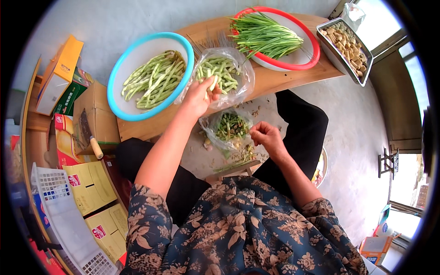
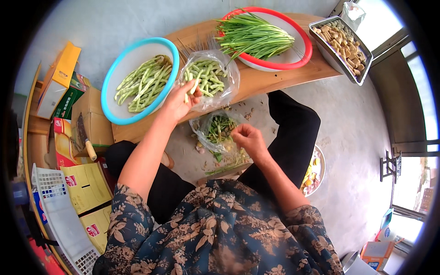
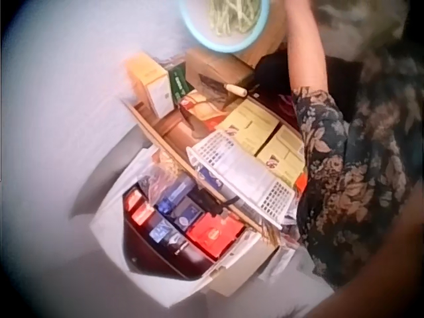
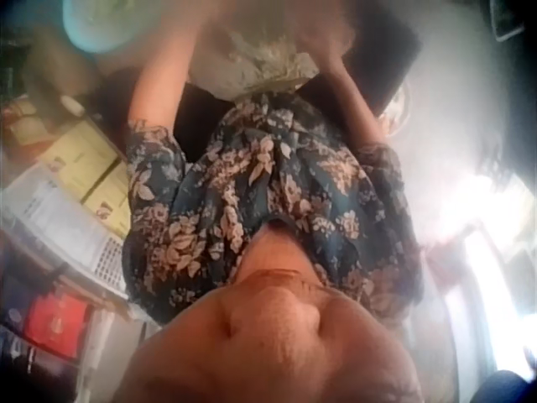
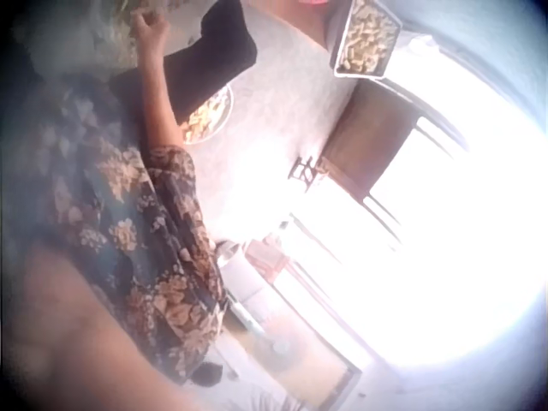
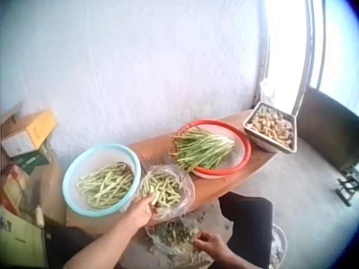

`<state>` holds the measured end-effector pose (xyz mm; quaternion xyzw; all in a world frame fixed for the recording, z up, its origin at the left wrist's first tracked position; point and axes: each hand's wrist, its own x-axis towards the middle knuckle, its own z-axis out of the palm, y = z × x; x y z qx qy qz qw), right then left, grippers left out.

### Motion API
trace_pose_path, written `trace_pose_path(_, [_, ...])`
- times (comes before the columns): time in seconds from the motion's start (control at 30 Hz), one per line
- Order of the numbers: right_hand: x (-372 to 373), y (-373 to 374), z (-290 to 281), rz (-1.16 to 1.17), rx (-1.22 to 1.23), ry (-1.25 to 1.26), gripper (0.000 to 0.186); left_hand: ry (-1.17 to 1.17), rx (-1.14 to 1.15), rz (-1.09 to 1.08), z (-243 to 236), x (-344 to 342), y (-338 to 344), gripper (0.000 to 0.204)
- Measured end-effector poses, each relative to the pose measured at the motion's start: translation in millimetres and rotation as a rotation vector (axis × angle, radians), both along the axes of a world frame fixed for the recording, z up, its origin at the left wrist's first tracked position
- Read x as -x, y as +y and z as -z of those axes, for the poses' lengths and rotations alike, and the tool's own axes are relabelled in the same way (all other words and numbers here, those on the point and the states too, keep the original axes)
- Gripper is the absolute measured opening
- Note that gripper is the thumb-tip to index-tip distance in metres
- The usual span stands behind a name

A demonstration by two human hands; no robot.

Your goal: The person picks up green beans from a tray, removes the ends by hand, and places the cleaned beans into a plastic bag.

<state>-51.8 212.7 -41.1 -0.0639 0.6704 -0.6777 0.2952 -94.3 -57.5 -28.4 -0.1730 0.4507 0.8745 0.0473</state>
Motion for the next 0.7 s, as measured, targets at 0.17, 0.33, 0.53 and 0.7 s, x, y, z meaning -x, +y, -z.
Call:
trace_pose_path(0.17, [-4.6,0.8,29.3,-0.005,-0.139,0.124,0.016,-0.170,0.172,0.016,-24.1,49.1,-3.0,0.069])
trace_pose_path(0.33, [-1.7,-2.6,30.6,0.055,-0.215,0.441,0.016,0.042,0.388,0.043,-37.9,25.3,-15.6,0.077])
trace_pose_path(0.53, [15.8,-19.1,19.2,0.024,-0.342,0.848,0.025,0.030,0.671,-0.195,-55.0,-10.7,-103.6,0.031])
trace_pose_path(0.7, [13.7,-21.6,-2.4,-0.097,-0.453,0.391,0.023,-0.129,1.402,-0.382,-25.3,-31.6,-172.5,0.021])
